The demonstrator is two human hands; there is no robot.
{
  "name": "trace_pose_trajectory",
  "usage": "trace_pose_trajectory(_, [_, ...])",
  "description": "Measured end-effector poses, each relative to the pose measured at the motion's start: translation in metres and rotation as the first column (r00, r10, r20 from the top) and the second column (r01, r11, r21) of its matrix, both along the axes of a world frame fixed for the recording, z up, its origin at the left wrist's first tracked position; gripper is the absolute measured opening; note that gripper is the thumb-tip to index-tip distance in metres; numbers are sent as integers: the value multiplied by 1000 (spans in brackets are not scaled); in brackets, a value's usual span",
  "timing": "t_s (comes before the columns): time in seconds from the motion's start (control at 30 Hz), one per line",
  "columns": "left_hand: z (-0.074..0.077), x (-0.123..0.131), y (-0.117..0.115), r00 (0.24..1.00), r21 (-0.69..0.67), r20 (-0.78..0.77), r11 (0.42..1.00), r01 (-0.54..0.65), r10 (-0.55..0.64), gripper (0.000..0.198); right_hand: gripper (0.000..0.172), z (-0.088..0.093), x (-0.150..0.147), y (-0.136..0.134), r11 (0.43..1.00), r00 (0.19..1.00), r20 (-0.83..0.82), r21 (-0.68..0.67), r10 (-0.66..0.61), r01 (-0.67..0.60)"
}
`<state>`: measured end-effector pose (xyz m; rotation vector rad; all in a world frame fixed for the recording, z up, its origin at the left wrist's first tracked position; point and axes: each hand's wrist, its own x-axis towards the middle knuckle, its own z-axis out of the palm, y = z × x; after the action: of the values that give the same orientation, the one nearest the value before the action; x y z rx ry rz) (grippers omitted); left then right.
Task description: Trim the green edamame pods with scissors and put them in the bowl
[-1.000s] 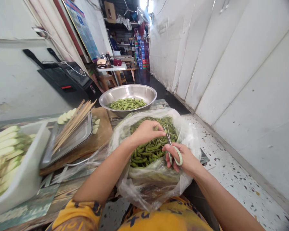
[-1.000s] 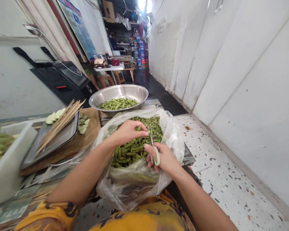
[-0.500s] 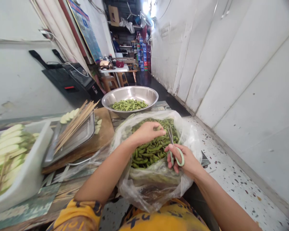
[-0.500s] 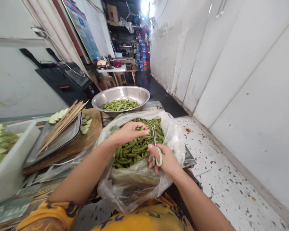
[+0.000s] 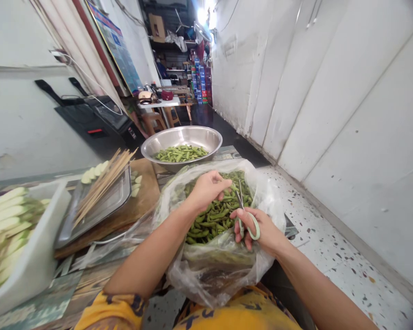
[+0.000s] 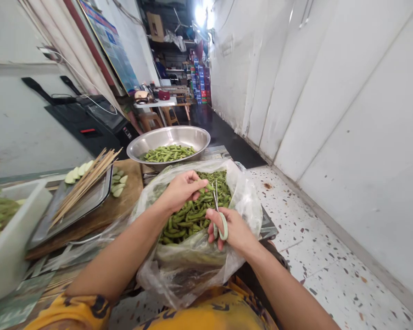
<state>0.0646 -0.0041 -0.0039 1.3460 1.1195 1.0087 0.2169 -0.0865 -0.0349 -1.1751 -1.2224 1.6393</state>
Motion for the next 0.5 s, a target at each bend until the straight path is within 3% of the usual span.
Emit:
trace_pose_trajectory(0.17, [0,-1,-4,993,17,-52,994,105,-104,28,48,0,0,1,1000,1000,-13,-17,-17,17])
trace_pose_trajectory(0.4, [-4,-1,-3,989,40,-108,993,110,-105,29,45,0,-1,1,997,997,37,-30,-68,69])
trace_pose_trajectory(0.5, [2,-5,-4,990,49,-101,994,102,-96,29,44,-1,-1,1,996,996,50,-52,-74,77])
